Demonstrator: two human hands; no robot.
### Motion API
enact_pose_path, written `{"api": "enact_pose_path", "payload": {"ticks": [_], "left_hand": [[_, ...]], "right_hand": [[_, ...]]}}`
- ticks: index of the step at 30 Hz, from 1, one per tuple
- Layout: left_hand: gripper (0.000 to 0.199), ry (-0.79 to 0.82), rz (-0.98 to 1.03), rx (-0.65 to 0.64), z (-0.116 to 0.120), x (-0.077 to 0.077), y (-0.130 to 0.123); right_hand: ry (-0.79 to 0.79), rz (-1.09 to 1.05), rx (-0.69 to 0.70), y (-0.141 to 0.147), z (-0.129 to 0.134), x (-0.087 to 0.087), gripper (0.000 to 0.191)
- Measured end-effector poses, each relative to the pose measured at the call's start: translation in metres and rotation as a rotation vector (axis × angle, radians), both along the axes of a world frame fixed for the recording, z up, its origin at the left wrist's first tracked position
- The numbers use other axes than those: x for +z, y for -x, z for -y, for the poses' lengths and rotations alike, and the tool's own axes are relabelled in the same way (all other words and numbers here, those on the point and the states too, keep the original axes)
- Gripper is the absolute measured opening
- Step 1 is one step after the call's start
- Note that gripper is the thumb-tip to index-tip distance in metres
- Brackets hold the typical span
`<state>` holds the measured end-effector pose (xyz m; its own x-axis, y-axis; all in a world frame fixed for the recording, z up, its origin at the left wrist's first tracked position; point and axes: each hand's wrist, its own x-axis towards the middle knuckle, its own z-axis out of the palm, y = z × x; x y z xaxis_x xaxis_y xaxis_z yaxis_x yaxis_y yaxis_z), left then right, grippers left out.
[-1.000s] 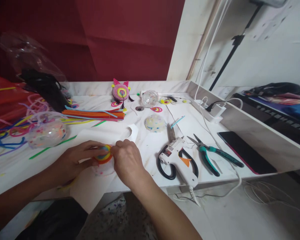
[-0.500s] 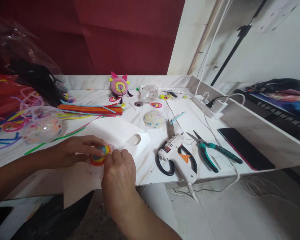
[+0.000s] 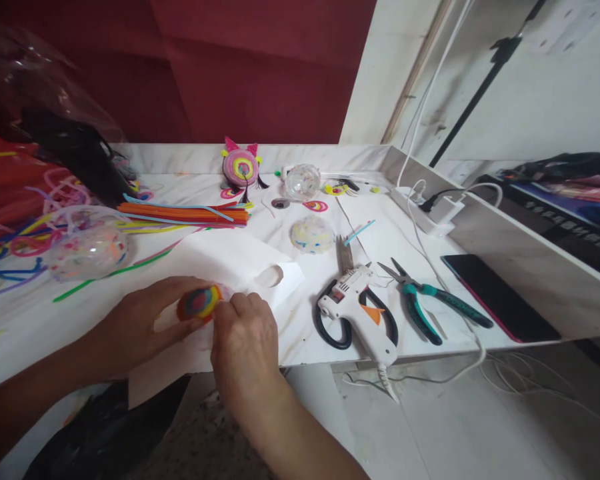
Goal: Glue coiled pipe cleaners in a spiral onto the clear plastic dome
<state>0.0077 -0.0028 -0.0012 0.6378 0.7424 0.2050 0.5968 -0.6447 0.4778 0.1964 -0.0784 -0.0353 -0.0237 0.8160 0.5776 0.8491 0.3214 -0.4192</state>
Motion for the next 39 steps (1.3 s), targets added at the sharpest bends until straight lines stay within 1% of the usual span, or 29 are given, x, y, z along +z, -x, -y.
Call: {"api": "enact_pose_path", "payload": {"ticks": [4,7,10,15,21,24,27,29,30,32,35,37,38,39], "left_hand": [[0.047,-0.024,0.004,0.049,0.003,-0.009,-0.003],[0.049,-0.037,0.018,0.056,0.003,-0.015,0.001],[0.046,-0.064,0.044,0.050,0.003,-0.019,0.004],[0.040,-0.061,-0.001,0.020,0.005,-0.014,0.000],[0.032,-0.135,0.003,0.004,0.007,-0.006,-0.012],[0.031,-0.121,-0.016,0.025,0.008,-0.001,-0.016],[0.034,-0.090,-0.030,0.040,0.008,0.002,-0.018],[0.033,-0.084,-0.039,0.043,0.007,0.003,-0.018],[0.033,-0.087,-0.044,0.044,0.007,0.003,-0.018],[0.031,-0.097,-0.057,0.041,0.006,0.002,-0.017],[0.032,-0.115,-0.073,0.043,0.006,0.000,-0.017],[0.032,-0.118,-0.082,0.059,0.006,-0.001,-0.016],[0.032,-0.115,-0.087,0.069,0.006,-0.002,-0.017],[0.033,-0.108,-0.093,0.076,0.006,-0.002,-0.017]], "right_hand": [[0.019,-0.021,0.023,-0.003,-0.001,0.000,0.019],[0.063,-0.027,0.044,-0.005,-0.001,0.000,0.017],[0.075,-0.018,0.057,-0.007,-0.001,0.001,0.018],[0.063,0.013,0.073,-0.008,-0.001,0.004,0.022],[0.053,0.035,0.069,-0.009,0.001,0.002,0.026],[0.090,-0.047,0.119,-0.013,0.001,0.001,0.030],[0.127,-0.165,0.193,-0.020,0.002,0.001,0.030],[0.111,-0.206,0.203,-0.027,0.006,0.004,0.030],[0.086,-0.206,0.190,-0.032,0.010,0.006,0.029],[0.004,-0.156,0.120,-0.045,0.022,0.009,0.027],[-0.130,0.043,-0.063,-0.075,0.046,0.011,0.027],[-0.139,0.260,-0.158,-0.099,0.062,0.008,0.026],[-0.092,0.366,-0.236,-0.111,0.070,0.006,0.023],[-0.063,0.444,-0.285,-0.122,0.076,0.002,0.020]]}}
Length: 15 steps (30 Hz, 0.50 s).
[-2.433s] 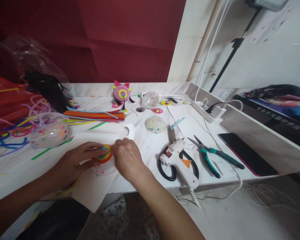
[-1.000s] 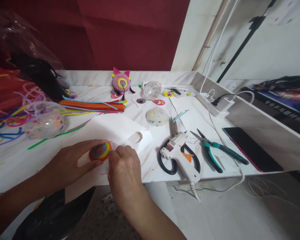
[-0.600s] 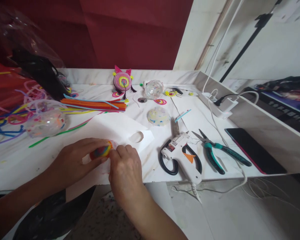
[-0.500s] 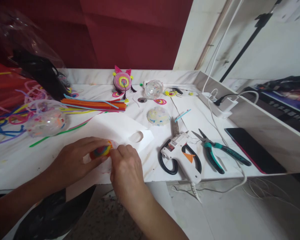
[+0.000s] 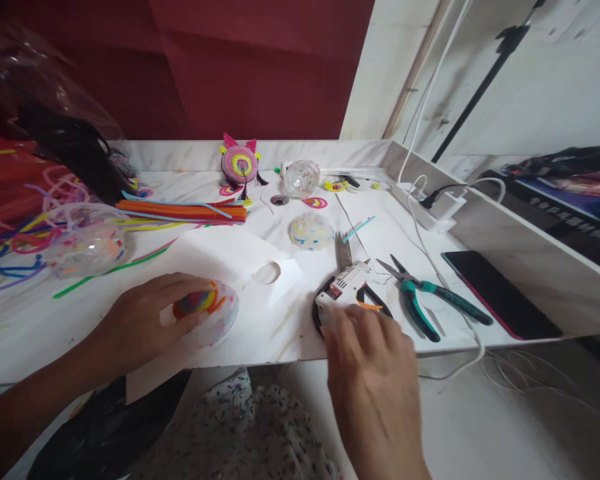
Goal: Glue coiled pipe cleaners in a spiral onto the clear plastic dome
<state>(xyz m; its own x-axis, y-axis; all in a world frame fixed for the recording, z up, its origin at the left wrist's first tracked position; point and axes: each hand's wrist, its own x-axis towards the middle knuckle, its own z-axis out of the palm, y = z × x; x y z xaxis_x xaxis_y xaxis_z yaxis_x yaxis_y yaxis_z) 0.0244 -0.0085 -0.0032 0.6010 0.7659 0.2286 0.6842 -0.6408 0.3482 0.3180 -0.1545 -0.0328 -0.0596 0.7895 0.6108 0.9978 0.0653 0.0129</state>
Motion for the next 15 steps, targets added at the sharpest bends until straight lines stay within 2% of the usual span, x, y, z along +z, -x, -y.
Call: {"api": "enact_pose_path", "payload": {"ticks": [3,8,12,15], "left_hand": [[0.033,0.010,-0.005,0.010,0.000,0.000,0.000],[0.032,-0.013,0.010,0.000,0.000,0.001,0.001],[0.034,-0.021,0.002,0.010,0.000,-0.001,0.002],[0.034,-0.019,0.004,0.007,0.000,-0.002,0.002]], "right_hand": [[0.097,-0.004,-0.114,-0.025,0.011,-0.011,0.025],[0.216,-0.067,-0.090,-0.036,0.007,-0.019,0.034],[0.102,0.022,-0.153,-0.030,-0.007,-0.018,0.049],[0.028,0.069,-0.141,-0.031,-0.010,-0.015,0.057]]}}
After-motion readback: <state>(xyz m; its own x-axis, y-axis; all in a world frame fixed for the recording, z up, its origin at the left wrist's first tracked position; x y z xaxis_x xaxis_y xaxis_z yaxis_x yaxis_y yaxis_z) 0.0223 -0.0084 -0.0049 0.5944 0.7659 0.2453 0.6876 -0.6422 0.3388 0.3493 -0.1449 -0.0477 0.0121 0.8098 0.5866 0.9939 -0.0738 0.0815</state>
